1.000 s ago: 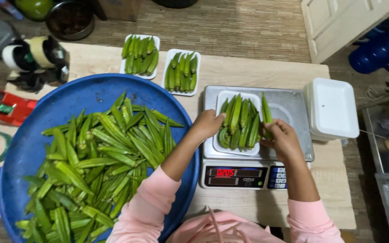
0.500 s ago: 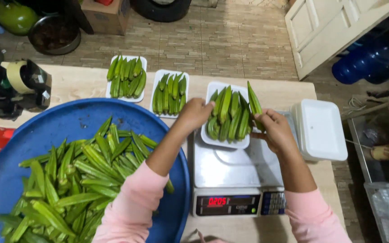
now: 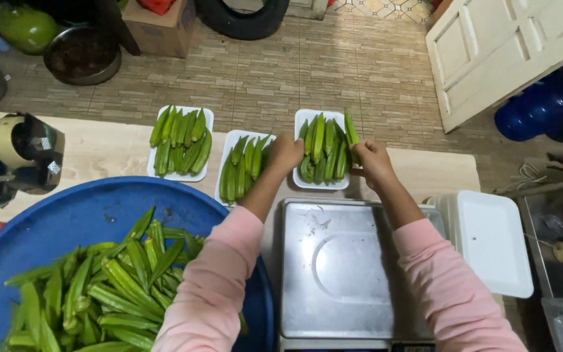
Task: Weighing and packaging okra pods into small trays from a large basin.
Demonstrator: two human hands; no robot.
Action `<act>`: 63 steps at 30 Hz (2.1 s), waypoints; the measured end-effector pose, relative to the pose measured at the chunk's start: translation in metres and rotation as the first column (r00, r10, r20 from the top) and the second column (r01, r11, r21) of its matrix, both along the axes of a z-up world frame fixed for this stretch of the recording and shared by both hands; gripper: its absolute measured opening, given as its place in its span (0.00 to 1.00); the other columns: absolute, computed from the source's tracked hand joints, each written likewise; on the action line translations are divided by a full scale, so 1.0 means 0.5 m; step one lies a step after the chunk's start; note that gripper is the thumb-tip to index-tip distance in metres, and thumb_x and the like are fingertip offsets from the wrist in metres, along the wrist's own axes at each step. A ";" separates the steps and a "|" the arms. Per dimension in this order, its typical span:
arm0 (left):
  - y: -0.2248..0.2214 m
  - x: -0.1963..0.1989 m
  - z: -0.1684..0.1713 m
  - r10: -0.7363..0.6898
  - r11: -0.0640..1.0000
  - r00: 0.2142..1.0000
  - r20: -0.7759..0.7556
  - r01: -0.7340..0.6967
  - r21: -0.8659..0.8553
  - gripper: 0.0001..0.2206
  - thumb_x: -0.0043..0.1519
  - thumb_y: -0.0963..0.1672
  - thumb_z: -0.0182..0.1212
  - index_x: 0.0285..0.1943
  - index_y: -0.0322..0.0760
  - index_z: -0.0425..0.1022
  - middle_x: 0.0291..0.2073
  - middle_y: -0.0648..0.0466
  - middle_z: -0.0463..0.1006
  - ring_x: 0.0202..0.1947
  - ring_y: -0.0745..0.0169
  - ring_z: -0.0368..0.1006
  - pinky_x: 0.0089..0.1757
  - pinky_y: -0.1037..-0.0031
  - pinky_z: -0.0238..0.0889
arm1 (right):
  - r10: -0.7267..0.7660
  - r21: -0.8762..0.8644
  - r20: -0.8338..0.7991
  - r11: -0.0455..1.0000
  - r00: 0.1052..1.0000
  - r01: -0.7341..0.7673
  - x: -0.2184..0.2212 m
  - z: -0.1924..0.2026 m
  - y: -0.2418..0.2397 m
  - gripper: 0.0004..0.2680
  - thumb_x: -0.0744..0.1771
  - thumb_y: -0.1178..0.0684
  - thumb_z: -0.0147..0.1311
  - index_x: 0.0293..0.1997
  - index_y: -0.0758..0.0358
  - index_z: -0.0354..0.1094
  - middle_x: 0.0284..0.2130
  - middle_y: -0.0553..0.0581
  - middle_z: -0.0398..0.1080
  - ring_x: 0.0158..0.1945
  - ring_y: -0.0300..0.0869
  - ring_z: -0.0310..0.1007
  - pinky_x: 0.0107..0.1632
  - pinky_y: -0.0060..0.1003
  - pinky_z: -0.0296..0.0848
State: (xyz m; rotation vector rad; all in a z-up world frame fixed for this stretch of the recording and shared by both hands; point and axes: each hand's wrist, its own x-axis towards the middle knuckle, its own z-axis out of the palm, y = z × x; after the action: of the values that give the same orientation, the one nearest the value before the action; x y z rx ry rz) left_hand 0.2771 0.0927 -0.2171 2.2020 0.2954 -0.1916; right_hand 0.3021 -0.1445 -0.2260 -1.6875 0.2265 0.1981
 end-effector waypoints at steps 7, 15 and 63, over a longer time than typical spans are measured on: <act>-0.026 -0.012 -0.065 -0.001 0.995 0.998 -0.057 -0.005 -0.104 0.22 0.63 0.47 0.49 0.52 0.20 0.78 0.47 0.30 0.80 0.56 0.29 0.74 0.53 0.45 0.69 | -0.020 -0.142 -0.158 0.990 0.987 -0.002 -0.019 -0.004 0.004 0.11 0.64 0.55 0.55 0.46 0.74 0.69 0.38 0.69 0.64 0.45 0.59 0.72 0.43 0.70 0.76; -0.035 -0.005 -0.092 0.061 0.987 0.988 -0.140 -0.081 -0.142 0.22 0.64 0.47 0.48 0.56 0.22 0.76 0.49 0.31 0.79 0.58 0.29 0.73 0.52 0.45 0.70 | -0.076 -0.163 -0.235 0.986 0.969 0.038 -0.055 0.046 0.023 0.19 0.65 0.53 0.56 0.58 0.79 0.65 0.54 0.84 0.62 0.60 0.75 0.64 0.53 0.70 0.71; 0.699 -0.066 -0.186 0.539 0.842 0.812 -0.225 -0.524 0.128 0.04 0.54 0.41 0.68 0.32 0.48 0.84 0.28 0.53 0.83 0.25 0.57 0.79 0.29 0.66 0.73 | -0.043 0.129 0.085 0.991 0.995 0.032 -0.332 0.217 -0.063 0.05 0.72 0.61 0.43 0.52 0.65 0.64 0.49 0.64 0.72 0.54 0.52 0.75 0.55 0.47 0.74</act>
State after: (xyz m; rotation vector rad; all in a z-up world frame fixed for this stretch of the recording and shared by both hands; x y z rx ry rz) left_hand 0.2442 0.4421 -0.3099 2.0594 1.0606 -0.1505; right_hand 0.1361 -0.1759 -0.1173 -1.5602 0.1763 0.1080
